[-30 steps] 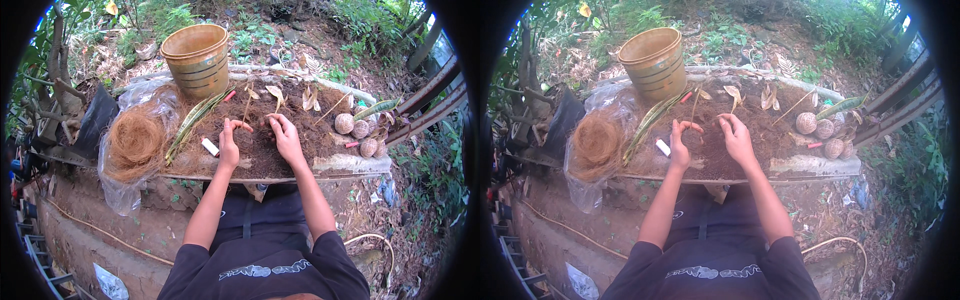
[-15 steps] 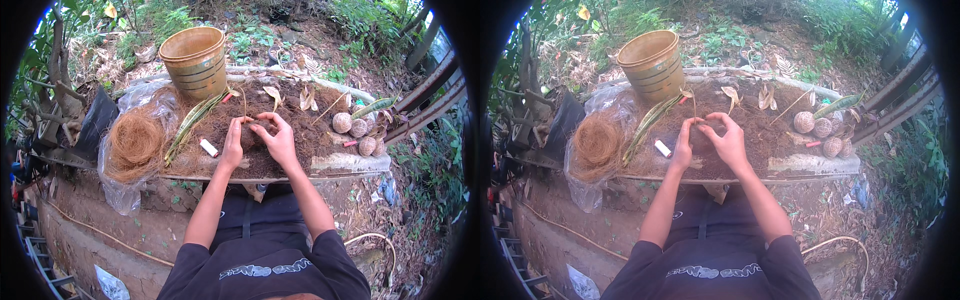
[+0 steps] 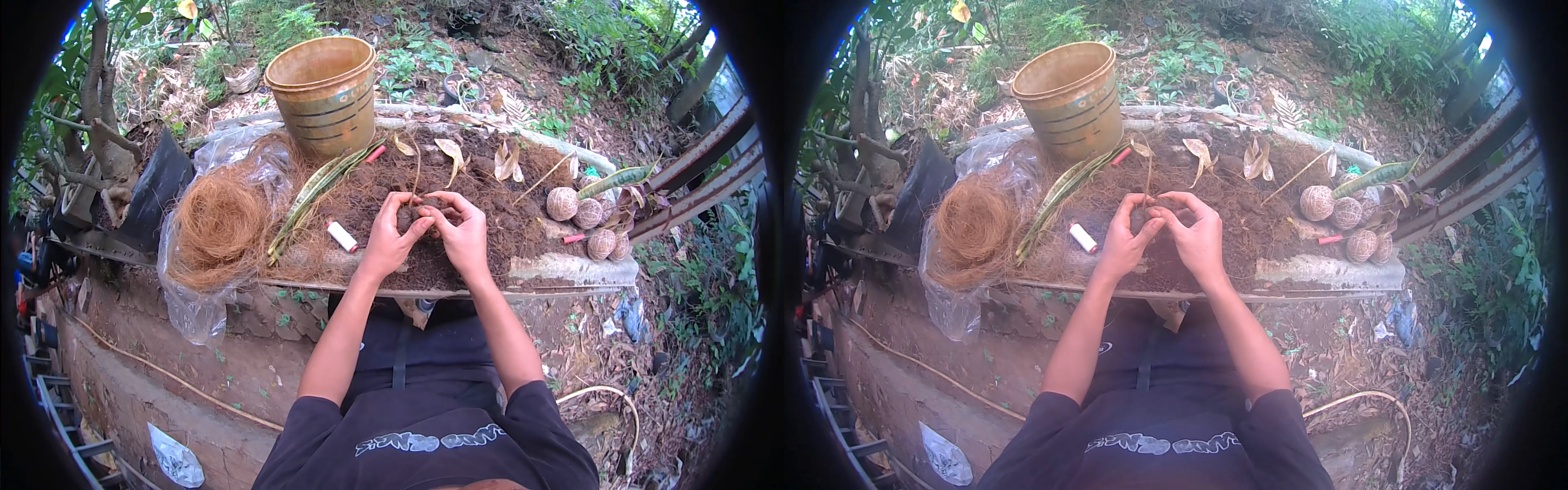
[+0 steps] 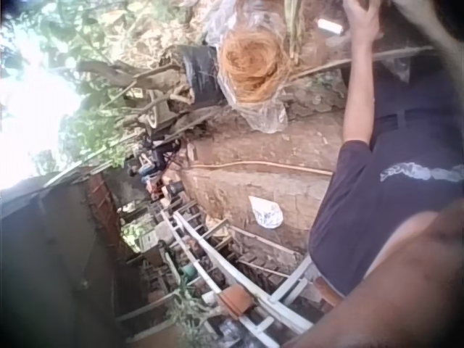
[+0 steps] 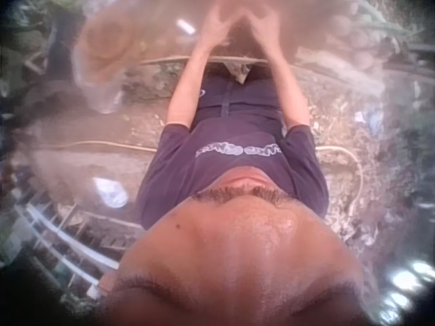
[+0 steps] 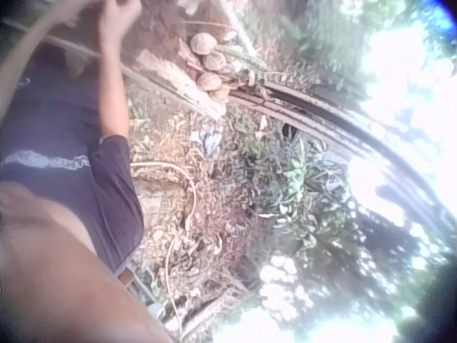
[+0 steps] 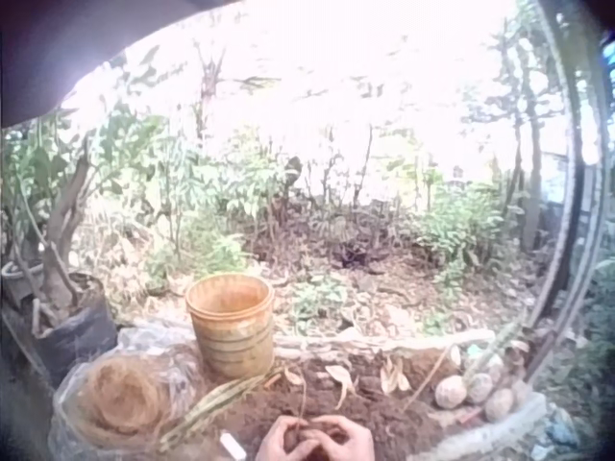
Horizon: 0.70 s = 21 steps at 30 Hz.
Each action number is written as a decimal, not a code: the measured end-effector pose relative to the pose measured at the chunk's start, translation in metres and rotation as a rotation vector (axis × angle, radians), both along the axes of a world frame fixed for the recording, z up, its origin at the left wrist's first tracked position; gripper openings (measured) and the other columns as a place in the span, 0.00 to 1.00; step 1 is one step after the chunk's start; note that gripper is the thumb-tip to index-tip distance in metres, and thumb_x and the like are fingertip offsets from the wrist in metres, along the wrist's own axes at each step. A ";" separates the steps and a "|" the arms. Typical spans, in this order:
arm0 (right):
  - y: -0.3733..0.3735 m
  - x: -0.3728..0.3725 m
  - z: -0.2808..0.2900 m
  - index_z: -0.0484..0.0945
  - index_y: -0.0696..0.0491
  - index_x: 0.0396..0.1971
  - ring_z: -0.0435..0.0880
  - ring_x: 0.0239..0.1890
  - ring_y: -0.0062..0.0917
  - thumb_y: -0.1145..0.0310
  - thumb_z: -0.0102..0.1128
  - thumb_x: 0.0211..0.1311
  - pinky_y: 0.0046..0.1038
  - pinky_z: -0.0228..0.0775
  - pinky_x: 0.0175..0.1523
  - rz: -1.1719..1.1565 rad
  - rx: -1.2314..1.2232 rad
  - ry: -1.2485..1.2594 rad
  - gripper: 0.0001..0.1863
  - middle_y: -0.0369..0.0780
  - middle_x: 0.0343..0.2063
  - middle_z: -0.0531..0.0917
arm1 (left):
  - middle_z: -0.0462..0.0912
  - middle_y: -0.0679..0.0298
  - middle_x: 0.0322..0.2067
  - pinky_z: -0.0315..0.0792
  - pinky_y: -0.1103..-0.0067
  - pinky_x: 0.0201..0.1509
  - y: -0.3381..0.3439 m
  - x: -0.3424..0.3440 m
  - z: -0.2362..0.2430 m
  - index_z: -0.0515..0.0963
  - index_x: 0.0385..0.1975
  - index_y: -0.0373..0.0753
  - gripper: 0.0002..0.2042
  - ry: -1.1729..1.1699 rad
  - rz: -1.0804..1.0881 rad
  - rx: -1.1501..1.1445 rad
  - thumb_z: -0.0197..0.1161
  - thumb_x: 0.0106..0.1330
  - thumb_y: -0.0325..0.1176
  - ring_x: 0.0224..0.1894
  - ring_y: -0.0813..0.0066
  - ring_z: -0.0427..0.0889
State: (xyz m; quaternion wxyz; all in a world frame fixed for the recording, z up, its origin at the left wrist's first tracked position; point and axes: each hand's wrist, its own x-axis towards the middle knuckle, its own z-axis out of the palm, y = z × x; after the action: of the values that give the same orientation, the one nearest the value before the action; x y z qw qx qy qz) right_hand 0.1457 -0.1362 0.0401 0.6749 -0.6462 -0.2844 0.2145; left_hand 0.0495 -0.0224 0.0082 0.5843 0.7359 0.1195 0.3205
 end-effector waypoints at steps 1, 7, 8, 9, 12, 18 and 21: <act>0.000 0.003 -0.005 0.83 0.58 0.42 0.80 0.27 0.09 0.67 0.67 0.63 0.17 0.72 0.29 0.000 -0.033 -0.011 0.12 0.36 0.30 0.87 | 0.76 0.55 0.42 0.69 0.72 0.56 0.000 0.000 0.001 0.72 0.46 0.31 0.21 0.008 -0.011 -0.034 0.68 0.65 0.43 0.49 0.64 0.77; 0.001 0.003 0.008 0.84 0.58 0.39 0.75 0.24 0.09 0.67 0.66 0.65 0.16 0.69 0.28 0.063 -0.019 0.100 0.10 0.31 0.27 0.83 | 0.75 0.55 0.43 0.68 0.73 0.57 -0.003 -0.003 0.003 0.72 0.47 0.30 0.15 -0.099 0.014 0.073 0.61 0.69 0.36 0.50 0.64 0.76; 0.001 0.002 0.009 0.83 0.58 0.39 0.74 0.25 0.09 0.69 0.66 0.65 0.16 0.69 0.28 0.068 -0.029 0.102 0.08 0.30 0.27 0.82 | 0.75 0.55 0.43 0.68 0.73 0.57 -0.001 -0.003 0.002 0.72 0.46 0.30 0.14 -0.119 0.023 0.079 0.60 0.69 0.35 0.49 0.64 0.76; 0.000 0.002 0.006 0.84 0.58 0.40 0.75 0.24 0.10 0.67 0.66 0.65 0.16 0.69 0.28 0.059 -0.011 0.101 0.10 0.31 0.28 0.83 | 0.75 0.55 0.43 0.69 0.73 0.56 -0.002 -0.003 0.004 0.73 0.46 0.30 0.13 -0.120 0.028 0.085 0.60 0.69 0.34 0.49 0.65 0.76; -0.002 0.003 -0.003 0.84 0.59 0.41 0.78 0.24 0.11 0.62 0.68 0.64 0.18 0.70 0.28 0.001 0.039 0.104 0.15 0.34 0.30 0.85 | 0.76 0.55 0.42 0.69 0.73 0.55 -0.005 -0.005 0.008 0.74 0.44 0.31 0.11 -0.095 0.039 0.033 0.57 0.68 0.32 0.47 0.65 0.77; -0.013 0.016 0.000 0.83 0.59 0.46 0.86 0.34 0.33 0.63 0.68 0.60 0.31 0.77 0.42 -0.108 -0.391 -0.445 0.18 0.44 0.35 0.87 | 0.77 0.57 0.40 0.69 0.74 0.54 -0.006 -0.006 0.011 0.75 0.41 0.31 0.10 -0.073 0.035 0.089 0.54 0.67 0.31 0.46 0.66 0.78; -0.011 0.013 -0.002 0.83 0.57 0.48 0.85 0.46 0.39 0.65 0.65 0.62 0.33 0.74 0.52 -0.166 -0.296 -0.565 0.17 0.47 0.43 0.85 | 0.76 0.57 0.39 0.69 0.73 0.55 -0.004 -0.007 0.009 0.75 0.42 0.32 0.10 -0.070 0.057 0.027 0.54 0.68 0.31 0.46 0.63 0.78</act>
State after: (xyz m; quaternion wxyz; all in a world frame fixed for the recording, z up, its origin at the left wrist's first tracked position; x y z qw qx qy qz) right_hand 0.1584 -0.1470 0.0385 0.4832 -0.7923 -0.3725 0.0098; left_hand 0.0426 -0.0266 0.0170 0.5687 0.7284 0.1156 0.3644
